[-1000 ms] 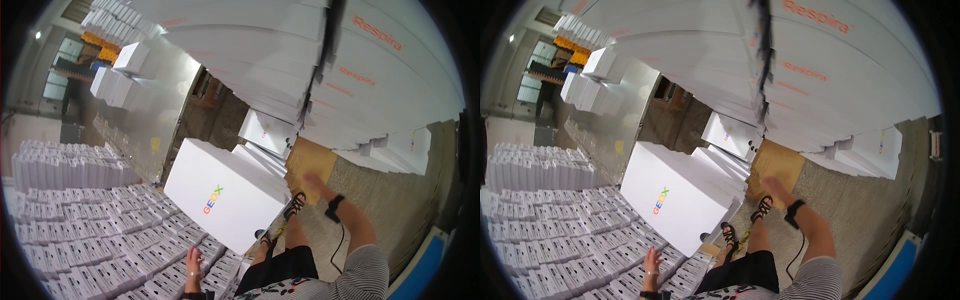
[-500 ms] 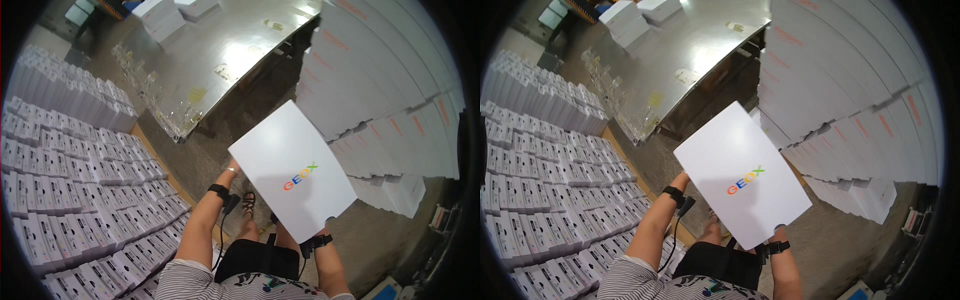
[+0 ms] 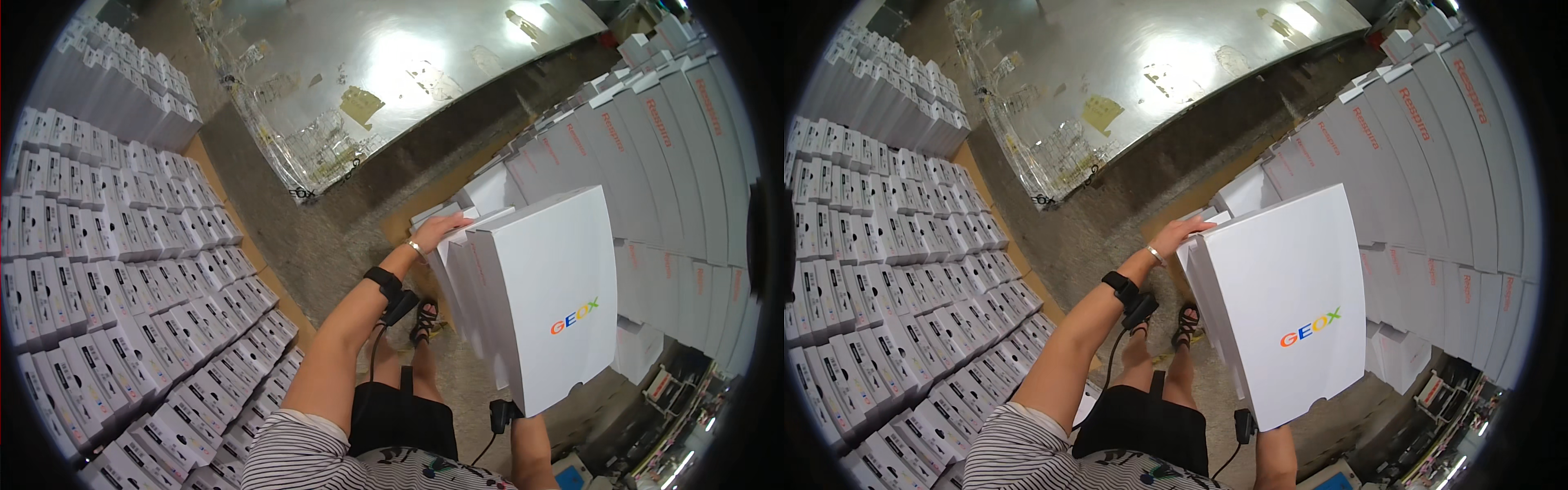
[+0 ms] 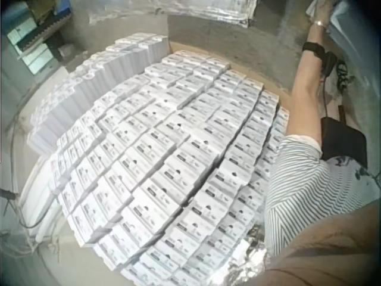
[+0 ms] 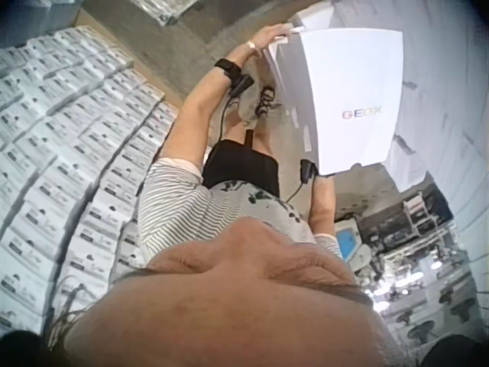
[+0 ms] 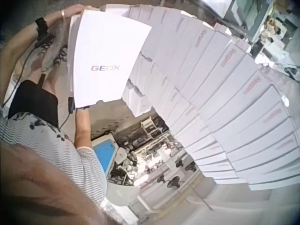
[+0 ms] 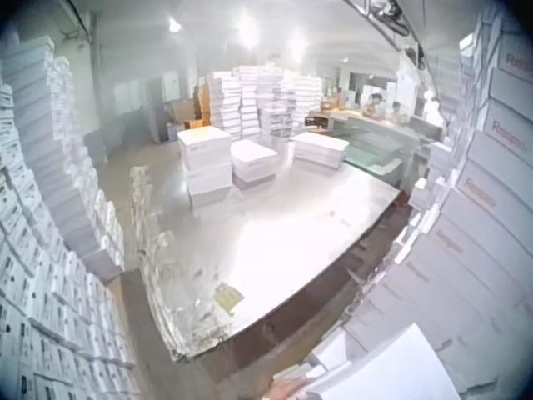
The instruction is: Organize and stack shoe boxes from a conveyor belt and onto a work table and the warehouse floor.
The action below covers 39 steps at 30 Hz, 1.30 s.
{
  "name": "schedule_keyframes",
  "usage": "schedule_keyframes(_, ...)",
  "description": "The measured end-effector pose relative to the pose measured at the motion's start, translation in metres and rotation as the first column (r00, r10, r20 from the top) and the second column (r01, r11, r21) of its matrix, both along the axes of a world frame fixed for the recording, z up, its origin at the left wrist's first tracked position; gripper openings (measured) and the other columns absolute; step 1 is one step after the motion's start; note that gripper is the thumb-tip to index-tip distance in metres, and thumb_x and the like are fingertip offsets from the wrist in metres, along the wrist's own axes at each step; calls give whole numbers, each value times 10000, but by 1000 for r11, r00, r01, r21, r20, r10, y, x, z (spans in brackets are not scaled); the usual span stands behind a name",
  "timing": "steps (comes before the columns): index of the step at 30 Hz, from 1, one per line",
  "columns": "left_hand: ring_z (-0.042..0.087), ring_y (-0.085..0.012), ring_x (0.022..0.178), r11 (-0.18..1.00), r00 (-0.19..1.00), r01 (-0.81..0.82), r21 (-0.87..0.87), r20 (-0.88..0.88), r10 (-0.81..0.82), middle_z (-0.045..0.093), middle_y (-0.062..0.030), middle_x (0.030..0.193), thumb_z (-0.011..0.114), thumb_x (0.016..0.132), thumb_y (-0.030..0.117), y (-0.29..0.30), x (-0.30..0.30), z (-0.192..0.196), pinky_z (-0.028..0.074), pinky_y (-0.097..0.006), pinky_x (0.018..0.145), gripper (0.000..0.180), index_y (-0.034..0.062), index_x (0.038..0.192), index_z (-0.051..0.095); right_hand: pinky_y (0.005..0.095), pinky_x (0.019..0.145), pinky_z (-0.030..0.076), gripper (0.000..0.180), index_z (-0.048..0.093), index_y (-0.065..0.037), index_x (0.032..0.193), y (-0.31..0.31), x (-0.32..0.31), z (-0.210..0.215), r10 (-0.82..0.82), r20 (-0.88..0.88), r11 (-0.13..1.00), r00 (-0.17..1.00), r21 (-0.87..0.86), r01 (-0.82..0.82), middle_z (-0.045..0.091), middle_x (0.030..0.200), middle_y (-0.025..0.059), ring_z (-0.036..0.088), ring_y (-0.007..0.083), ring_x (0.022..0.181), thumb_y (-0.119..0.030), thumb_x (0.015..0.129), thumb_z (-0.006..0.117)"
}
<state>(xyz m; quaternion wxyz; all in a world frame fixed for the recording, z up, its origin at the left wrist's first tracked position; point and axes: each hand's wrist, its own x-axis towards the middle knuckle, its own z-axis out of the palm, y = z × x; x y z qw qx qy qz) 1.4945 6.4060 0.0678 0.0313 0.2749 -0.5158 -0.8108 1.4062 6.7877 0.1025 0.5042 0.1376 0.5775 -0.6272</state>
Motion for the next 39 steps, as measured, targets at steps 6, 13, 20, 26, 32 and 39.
schedule_keyframes(6,461,-172,991,997,998,-49,-57,26,51,526,-117,1069,313,830,508,9,8,-42,306,-254,887,547,73,1041,568,376,821,397,502,395,-48,1157,-62,-11,12,14,-29,1000,999,26,-13,454,1130,113,442,228,1026,-427,828,391)
schedule_keyframes(13,506,-179,925,947,939,-321,-30,123,322,550,-113,1029,302,842,485,24,15,-38,333,-261,862,569,13,997,579,372,823,401,487,394,-47,1156,-49,-34,30,1,-27,999,1000,53,1,456,1126,117,448,227,1021,-411,833,392)
schedule_keyframes(20,469,-212,1027,864,850,-454,-216,-394,349,526,-147,1072,241,880,406,27,31,53,301,-299,909,539,-26,1074,497,368,824,404,472,394,-46,1154,-22,-56,59,-9,-41,1000,999,16,10,459,1121,120,455,226,1016,-395,837,392)
schedule_keyframes(26,425,-245,1077,751,711,-637,-176,-511,483,494,-149,1117,289,870,415,47,34,87,276,-327,932,534,-37,1073,488,365,826,407,459,393,-45,1153,-19,-60,77,-40,-99,995,994,-94,31,462,1117,122,460,225,1011,-382,841,392)
schedule_keyframes(32,423,-229,1080,749,776,-589,-304,-470,420,505,-130,1098,381,848,383,46,43,93,274,-317,934,462,-4,1071,500,362,827,410,446,392,-44,1152,-63,-62,102,-62,-119,974,991,-225,34,464,1113,125,466,224,1007,-368,845,393)
schedule_keyframes(39,431,-205,1070,597,765,-644,-479,-404,501,504,-101,1099,455,798,177,-35,143,133,287,-294,922,324,8,1071,500,367,837,356,565,397,-69,1174,-31,-142,141,-153,-542,988,826,-72,136,452,1151,77,422,218,1040,-503,814,362)
